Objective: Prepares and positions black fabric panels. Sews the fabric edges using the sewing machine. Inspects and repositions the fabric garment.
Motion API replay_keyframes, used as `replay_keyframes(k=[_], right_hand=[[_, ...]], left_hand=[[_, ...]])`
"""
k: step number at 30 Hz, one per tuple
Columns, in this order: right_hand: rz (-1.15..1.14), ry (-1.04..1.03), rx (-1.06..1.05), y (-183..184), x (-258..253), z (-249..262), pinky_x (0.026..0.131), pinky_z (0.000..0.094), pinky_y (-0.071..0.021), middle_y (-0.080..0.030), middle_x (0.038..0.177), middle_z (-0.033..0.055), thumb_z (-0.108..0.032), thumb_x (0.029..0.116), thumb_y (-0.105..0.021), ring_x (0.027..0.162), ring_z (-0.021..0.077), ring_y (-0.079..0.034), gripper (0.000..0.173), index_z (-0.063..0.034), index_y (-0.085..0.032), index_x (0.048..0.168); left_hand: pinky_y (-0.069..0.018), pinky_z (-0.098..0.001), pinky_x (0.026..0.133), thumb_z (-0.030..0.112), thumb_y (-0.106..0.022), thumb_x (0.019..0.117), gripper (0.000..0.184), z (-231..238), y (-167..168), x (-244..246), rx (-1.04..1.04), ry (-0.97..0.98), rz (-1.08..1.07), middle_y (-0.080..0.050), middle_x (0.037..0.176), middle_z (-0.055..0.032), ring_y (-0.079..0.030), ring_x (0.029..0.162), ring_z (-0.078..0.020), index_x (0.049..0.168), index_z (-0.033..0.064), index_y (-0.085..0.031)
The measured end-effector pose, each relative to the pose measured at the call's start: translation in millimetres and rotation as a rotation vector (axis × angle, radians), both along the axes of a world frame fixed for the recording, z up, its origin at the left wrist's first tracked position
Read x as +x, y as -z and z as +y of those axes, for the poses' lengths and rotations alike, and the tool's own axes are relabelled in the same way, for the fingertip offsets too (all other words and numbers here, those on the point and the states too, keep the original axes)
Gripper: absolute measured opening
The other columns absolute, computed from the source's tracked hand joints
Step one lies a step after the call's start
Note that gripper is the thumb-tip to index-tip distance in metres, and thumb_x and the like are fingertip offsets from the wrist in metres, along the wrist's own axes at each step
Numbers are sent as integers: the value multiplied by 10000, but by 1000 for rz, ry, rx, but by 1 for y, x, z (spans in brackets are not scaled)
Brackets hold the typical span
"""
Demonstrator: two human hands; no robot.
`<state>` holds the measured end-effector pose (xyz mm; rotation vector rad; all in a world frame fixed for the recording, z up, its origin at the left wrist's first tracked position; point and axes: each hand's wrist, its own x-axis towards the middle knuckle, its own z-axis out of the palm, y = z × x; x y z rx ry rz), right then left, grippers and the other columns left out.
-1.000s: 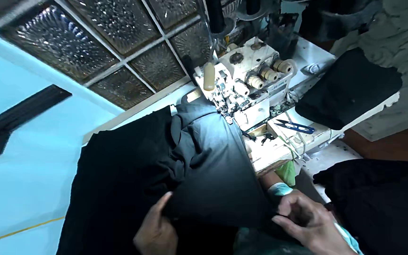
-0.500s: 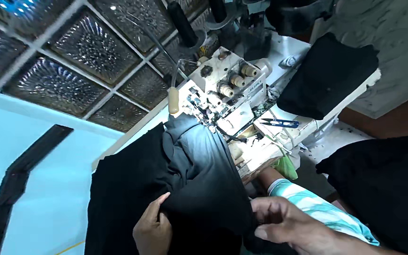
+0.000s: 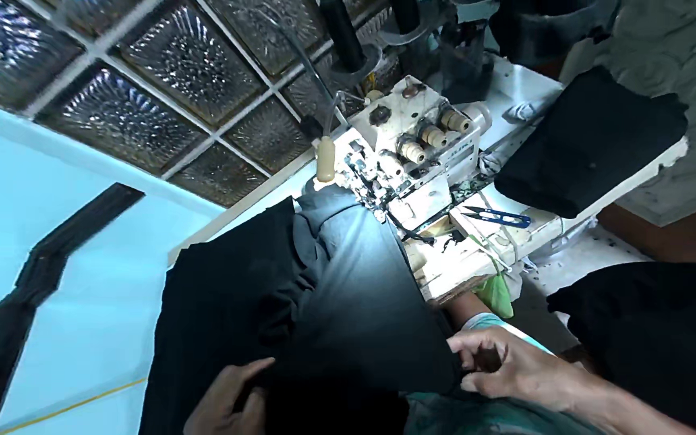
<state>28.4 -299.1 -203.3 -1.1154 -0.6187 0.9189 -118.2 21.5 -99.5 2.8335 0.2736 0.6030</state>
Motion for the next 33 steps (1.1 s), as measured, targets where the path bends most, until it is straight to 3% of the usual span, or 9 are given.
replay_keyframes(k=[2,5,9,11,16,19,24,30,33], right_hand=[[-92,39,33,-11,-9,9,699,119,-487,-643,845,-66,-18,867,-681,749,-55,-579,408,23,-629,1269],[-83,27,48,-17,-10,14,704,123,-485,-621,830,-79,4,853,-685,741,-45,-577,683,41,-424,1482],[5,-4,31,-12,-7,12,674,130,-487,-598,811,-109,25,829,-687,709,-44,-570,844,13,-270,1563],[5,-1,48,-9,-1,1,655,126,-477,-606,813,-131,-14,836,-694,704,-57,-562,803,-29,-328,1551],[-6,-118,127,15,45,-43,741,125,-534,-709,954,-158,-307,917,-744,829,-72,-638,567,-321,-562,1454],[-30,-221,111,25,65,-51,787,119,-532,-708,1036,-149,-312,935,-733,894,-66,-642,516,-314,-590,1431],[-58,-278,104,17,50,-26,731,97,-502,-675,950,-167,-260,941,-722,837,-88,-607,386,-278,-637,1316],[-3,-195,127,17,26,-16,769,115,-516,-710,992,-121,-182,939,-707,859,-64,-635,600,-273,-493,1493],[0,-185,126,20,31,-25,778,123,-523,-701,988,-117,-231,950,-712,864,-57,-636,657,-287,-440,1545]], left_hand=[[-510,-256,852,-33,-537,846,234,12,2,5,20,4,-60,-703,888,-230,-666,879,-197,949,-115,-731],[-500,-223,860,-51,-520,836,261,14,10,11,-9,-7,-67,-700,902,-215,-657,901,-177,963,-99,-742],[-483,-174,866,-32,-529,831,256,15,19,12,-55,-8,-90,-700,902,-188,-647,912,-125,954,-83,-747],[-472,-147,876,-12,-550,848,226,8,17,10,-77,18,-107,-695,895,-173,-639,918,-91,941,-81,-744],[-501,-166,786,101,-627,901,134,-31,0,-5,-145,129,-33,-668,861,-117,-635,864,-95,931,30,-736],[-472,-121,769,135,-625,939,115,-39,1,-14,-212,187,-29,-624,865,-82,-602,858,-59,978,72,-714],[-467,-117,821,89,-601,919,137,-23,1,-16,-131,80,-113,-652,894,-106,-611,909,-61,958,43,-724],[-439,-92,867,77,-589,910,157,-8,4,-10,-121,55,-161,-653,893,-117,-602,938,-36,939,1,-723],[-439,-85,884,106,-602,932,140,-10,8,-8,-154,88,-157,-658,911,-95,-603,959,-18,946,20,-711]])
